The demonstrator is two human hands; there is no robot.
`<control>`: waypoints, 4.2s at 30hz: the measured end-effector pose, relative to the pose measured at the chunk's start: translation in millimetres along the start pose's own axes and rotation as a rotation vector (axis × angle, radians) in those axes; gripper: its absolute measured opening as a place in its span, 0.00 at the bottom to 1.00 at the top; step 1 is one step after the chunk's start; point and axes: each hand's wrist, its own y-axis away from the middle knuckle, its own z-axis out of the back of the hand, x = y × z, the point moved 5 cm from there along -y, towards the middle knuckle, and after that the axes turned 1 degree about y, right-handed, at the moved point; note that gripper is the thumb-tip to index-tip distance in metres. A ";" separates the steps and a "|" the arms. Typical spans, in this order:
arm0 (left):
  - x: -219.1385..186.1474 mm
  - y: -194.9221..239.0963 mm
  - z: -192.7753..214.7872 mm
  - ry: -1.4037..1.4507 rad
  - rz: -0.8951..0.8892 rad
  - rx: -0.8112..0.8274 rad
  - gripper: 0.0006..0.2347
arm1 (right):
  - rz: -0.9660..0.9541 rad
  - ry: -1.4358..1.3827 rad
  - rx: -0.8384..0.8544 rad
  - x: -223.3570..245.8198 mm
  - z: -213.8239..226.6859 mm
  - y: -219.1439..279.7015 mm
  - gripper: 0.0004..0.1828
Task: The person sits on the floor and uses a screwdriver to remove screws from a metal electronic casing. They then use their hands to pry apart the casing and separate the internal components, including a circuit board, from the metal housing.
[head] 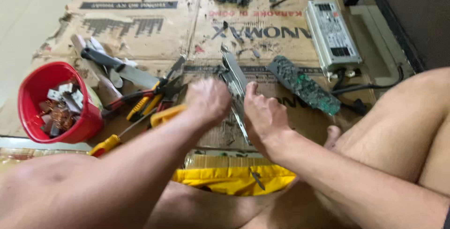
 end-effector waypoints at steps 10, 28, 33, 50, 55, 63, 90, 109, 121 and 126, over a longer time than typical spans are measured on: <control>1.8 9.0 40.7 0.333 0.091 0.075 0.18 | 0.123 0.447 -0.335 18.7 2.8 8.3 0.24; -33.3 68.9 58.1 -0.099 0.171 0.082 0.09 | -0.035 0.022 0.030 -1.8 23.0 12.3 0.43; -13.5 40.1 53.0 0.038 0.194 0.313 0.11 | -0.032 0.008 0.057 -12.1 18.2 5.4 0.35; -18.4 45.1 37.6 0.108 0.094 0.141 0.12 | -0.073 0.034 0.054 1.6 24.4 16.4 0.29; -27.2 43.9 17.5 0.132 0.126 0.156 0.12 | -0.078 -0.007 0.081 0.3 27.3 14.2 0.33; -57.3 29.6 12.5 0.013 0.192 0.341 0.12 | -0.097 -0.028 0.091 -2.1 23.6 14.2 0.37; -73.1 88.9 22.4 0.106 -0.025 0.125 0.06 | -0.088 -0.077 0.035 0.1 26.1 23.7 0.27; -50.8 104.0 90.6 0.299 0.140 0.431 0.13 | -0.096 -0.123 0.026 1.8 28.1 25.7 0.24; -58.1 92.1 83.6 0.079 -0.029 0.184 0.11 | -0.109 -0.143 0.035 -8.4 21.6 20.4 0.27; -63.1 92.7 62.9 0.140 0.015 0.499 0.14 | -0.117 -0.178 0.020 -2.9 30.9 26.1 0.27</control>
